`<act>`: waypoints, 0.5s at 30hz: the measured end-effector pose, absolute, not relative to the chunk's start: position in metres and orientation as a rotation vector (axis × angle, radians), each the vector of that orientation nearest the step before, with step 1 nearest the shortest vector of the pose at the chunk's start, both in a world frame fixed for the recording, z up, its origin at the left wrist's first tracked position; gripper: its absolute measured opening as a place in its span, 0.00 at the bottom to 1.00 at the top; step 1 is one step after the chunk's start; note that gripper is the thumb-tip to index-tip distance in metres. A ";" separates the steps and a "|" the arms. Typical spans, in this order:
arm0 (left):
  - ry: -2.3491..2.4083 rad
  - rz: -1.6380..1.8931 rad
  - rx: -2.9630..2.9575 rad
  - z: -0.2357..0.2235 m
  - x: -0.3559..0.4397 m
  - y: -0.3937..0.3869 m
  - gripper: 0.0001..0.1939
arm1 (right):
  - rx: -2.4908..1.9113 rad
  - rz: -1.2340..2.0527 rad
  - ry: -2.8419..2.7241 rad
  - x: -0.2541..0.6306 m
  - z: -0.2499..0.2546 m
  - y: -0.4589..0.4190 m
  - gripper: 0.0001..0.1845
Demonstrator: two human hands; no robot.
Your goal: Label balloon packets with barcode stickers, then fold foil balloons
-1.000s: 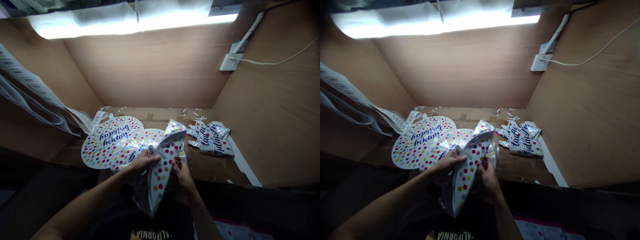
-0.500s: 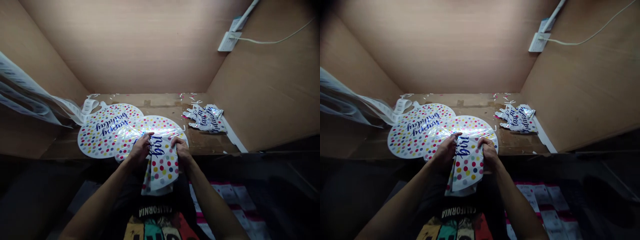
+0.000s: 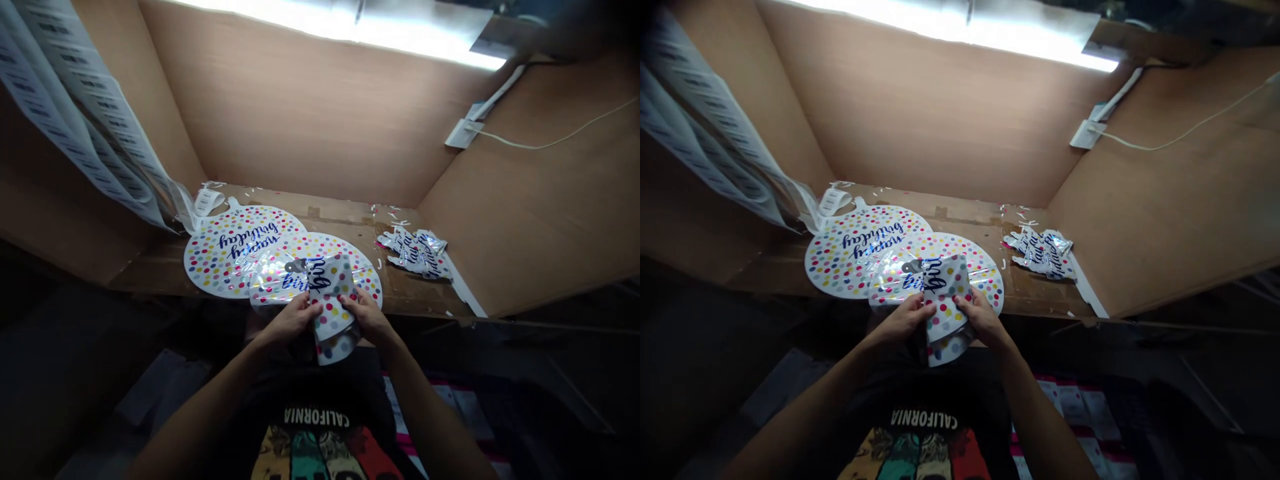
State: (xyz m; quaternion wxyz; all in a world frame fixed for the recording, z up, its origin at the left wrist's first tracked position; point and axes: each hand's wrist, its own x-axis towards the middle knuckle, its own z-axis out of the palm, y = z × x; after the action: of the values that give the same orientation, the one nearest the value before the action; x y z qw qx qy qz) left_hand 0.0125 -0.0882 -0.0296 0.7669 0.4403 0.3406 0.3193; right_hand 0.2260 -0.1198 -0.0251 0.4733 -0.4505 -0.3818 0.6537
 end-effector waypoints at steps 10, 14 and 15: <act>0.707 0.416 1.168 0.012 0.004 -0.074 0.21 | -0.968 1.584 -1.062 0.245 -0.032 -0.132 0.12; 0.721 0.201 1.684 0.020 0.027 -0.065 0.24 | -0.980 1.566 -1.264 0.255 -0.025 -0.133 0.12; 0.733 0.197 1.742 0.021 0.032 -0.063 0.25 | -0.996 1.565 -1.275 0.257 -0.022 -0.132 0.14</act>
State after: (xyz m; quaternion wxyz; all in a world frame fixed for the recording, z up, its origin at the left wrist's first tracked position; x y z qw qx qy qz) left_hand 0.0324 -0.0630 0.0208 0.5818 0.7457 0.3138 0.0843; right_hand 0.2572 -0.1325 -0.0223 0.4305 -0.3994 -0.5112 0.6275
